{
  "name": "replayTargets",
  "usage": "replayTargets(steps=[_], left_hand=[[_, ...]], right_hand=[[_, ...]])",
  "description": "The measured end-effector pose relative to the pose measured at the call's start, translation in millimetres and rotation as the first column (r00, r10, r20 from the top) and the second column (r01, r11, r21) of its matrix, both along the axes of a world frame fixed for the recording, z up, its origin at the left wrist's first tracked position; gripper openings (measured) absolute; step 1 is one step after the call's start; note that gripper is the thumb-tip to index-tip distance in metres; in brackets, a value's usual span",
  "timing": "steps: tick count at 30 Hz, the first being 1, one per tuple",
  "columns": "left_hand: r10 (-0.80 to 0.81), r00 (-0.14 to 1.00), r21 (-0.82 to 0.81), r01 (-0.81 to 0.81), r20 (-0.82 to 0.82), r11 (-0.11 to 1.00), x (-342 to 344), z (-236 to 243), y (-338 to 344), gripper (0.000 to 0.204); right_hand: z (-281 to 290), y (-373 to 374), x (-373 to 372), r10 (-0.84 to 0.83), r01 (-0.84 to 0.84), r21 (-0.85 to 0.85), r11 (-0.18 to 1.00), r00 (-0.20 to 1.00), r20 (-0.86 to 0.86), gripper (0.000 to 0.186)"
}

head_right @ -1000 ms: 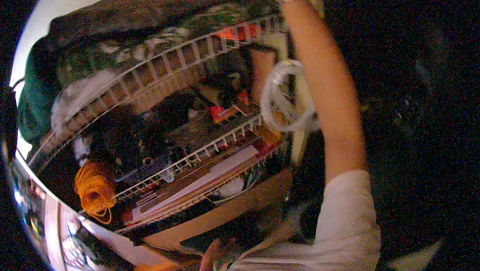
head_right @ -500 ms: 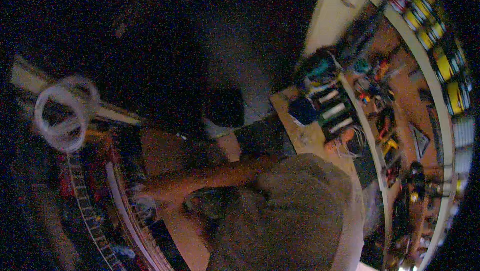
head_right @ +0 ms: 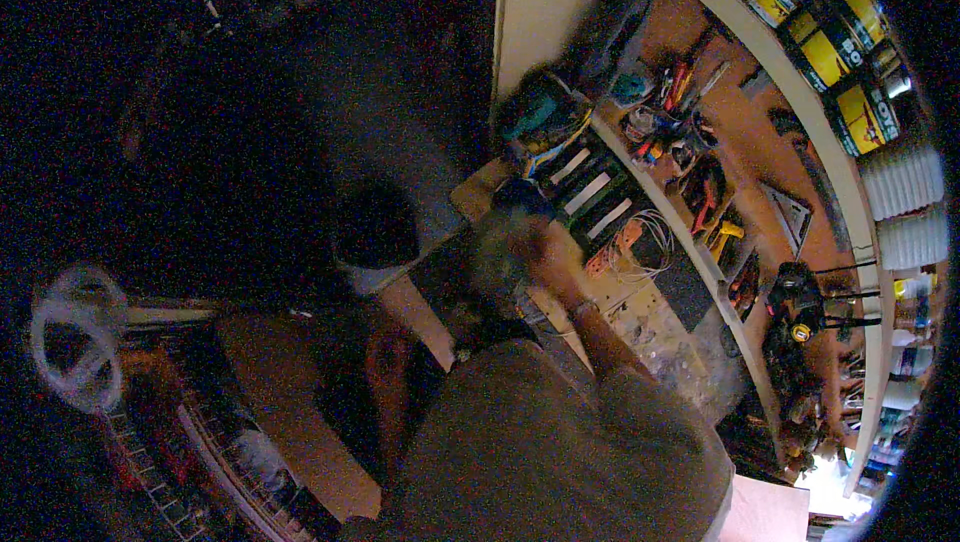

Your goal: The person folds a light green cloth and a red cloth on a wooden table, then walks to a small shop area to pick up a plastic bag. The person places the folded red cloth into the plastic bag and ties it shut.

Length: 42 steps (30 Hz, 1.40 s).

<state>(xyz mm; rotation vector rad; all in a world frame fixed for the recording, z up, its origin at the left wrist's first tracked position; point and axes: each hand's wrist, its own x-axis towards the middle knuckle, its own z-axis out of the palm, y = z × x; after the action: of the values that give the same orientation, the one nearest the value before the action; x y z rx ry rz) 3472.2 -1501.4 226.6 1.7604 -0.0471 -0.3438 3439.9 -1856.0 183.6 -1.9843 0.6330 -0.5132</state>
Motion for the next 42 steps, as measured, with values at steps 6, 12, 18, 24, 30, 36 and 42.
replayTargets(steps=[6, 12, 18, 24, 30, 36, 42], left_hand=[[-0.076, 0.980, 0.090, 0.094, -0.186, 0.991, 18.7, -24.2, 8.7, 0.028], [-0.123, 0.983, 0.142, 0.143, -0.137, 0.980, 27.5, -111.1, 45.4, 0.029], [0.053, 0.970, 0.162, -0.015, -0.238, 0.987, 30.9, -94.4, 31.2, 0.030], [0.042, 0.961, 0.184, 0.010, -0.275, 0.983, 37.6, -82.4, 10.3, 0.031], [-0.011, 0.953, 0.196, 0.073, -0.302, 0.978, 56.7, -80.4, -23.3, 0.032], [0.112, 0.969, 0.254, -0.053, -0.220, 0.966, 28.5, -64.5, -19.1, 0.033], [-0.095, 0.986, 0.214, 0.123, -0.138, 0.969, 74.3, -90.5, -76.0, 0.035]], right_hand=[[4.6, -172.0, 46.1, -0.203, 0.215, -0.663, 0.717, 0.974, 0.097, 0.042], [-37.8, -232.0, 107.5, 0.244, -0.414, -0.818, 0.399, 0.908, -0.341, 0.043], [-8.5, -240.2, 109.6, 0.337, -0.505, -0.732, 0.457, 0.860, -0.384, 0.032], [-81.7, -267.7, 114.8, 0.430, -0.420, -0.182, 0.889, 0.903, 0.016, 0.022], [-44.0, -243.6, 116.0, 0.206, -0.467, -0.751, 0.467, 0.883, -0.421, 0.021], [43.1, -132.0, 186.0, 0.521, -0.564, -0.539, 0.626, 0.816, -0.250, 0.023], [57.9, -63.1, 126.9, 0.844, -0.930, 0.058, 0.362, 0.301, -0.445, 0.028]])
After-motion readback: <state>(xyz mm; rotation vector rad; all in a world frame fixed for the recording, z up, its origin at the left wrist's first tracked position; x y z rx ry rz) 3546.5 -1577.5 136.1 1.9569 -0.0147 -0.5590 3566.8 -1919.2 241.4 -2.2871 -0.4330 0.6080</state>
